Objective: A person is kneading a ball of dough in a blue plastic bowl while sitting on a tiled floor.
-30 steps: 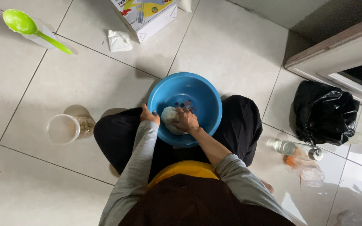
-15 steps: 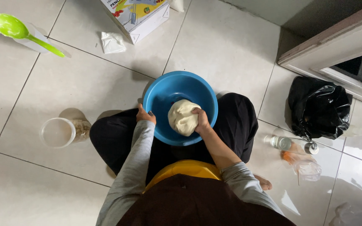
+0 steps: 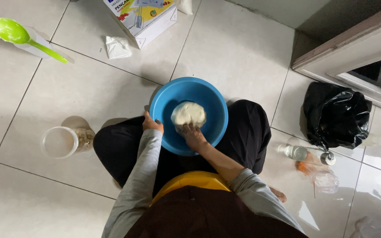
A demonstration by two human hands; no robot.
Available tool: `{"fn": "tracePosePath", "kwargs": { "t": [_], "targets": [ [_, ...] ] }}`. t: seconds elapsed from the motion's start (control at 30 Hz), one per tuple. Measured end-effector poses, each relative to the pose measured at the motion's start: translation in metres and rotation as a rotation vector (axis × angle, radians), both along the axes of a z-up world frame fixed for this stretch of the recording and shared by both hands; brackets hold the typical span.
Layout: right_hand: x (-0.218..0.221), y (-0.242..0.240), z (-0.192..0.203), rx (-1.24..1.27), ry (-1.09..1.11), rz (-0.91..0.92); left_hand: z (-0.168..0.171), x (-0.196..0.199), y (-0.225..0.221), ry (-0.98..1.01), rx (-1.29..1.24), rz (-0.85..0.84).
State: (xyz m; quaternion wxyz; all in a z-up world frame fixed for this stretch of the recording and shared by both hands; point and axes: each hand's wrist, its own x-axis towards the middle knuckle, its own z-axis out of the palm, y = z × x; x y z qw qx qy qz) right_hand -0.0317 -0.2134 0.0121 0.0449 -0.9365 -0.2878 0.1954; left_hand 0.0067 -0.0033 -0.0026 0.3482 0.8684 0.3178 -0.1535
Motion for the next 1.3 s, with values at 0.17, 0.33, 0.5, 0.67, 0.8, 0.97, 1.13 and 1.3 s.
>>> {"fn": "tracePosePath", "kwargs": {
  "t": [0.17,0.33,0.5,0.67,0.8,0.97,1.13,1.3],
  "targets": [
    [-0.003,-0.013,0.039,0.069,0.159,0.001,0.009,-0.002,0.001,0.014,-0.023,0.009],
    [-0.001,-0.024,0.064,0.315,-0.094,-0.137,0.010,-0.002,-0.002,-0.014,-0.002,0.012],
    [0.066,-0.046,0.068,0.714,-0.312,-0.402,0.004,-0.005,-0.001,-0.017,0.005,-0.003],
    [0.122,-0.061,-0.085,0.324,-0.556,-0.273,0.009,-0.006,-0.001,-0.034,-0.021,0.002],
    [0.112,-0.010,-0.081,0.385,-0.082,-0.824,0.019,-0.007,-0.004,-0.035,-0.054,0.032],
    [0.076,-0.004,0.023,0.387,0.052,-0.563,0.004,-0.006,0.000,-0.006,-0.048,0.023],
    [0.027,0.007,0.021,0.345,0.261,-0.263,0.012,-0.010,0.001,-0.024,-0.084,0.017],
    [0.035,0.022,0.030,0.187,0.180,-0.374,-0.009,-0.006,0.001,-0.031,-0.053,-0.002]
  ]
}}
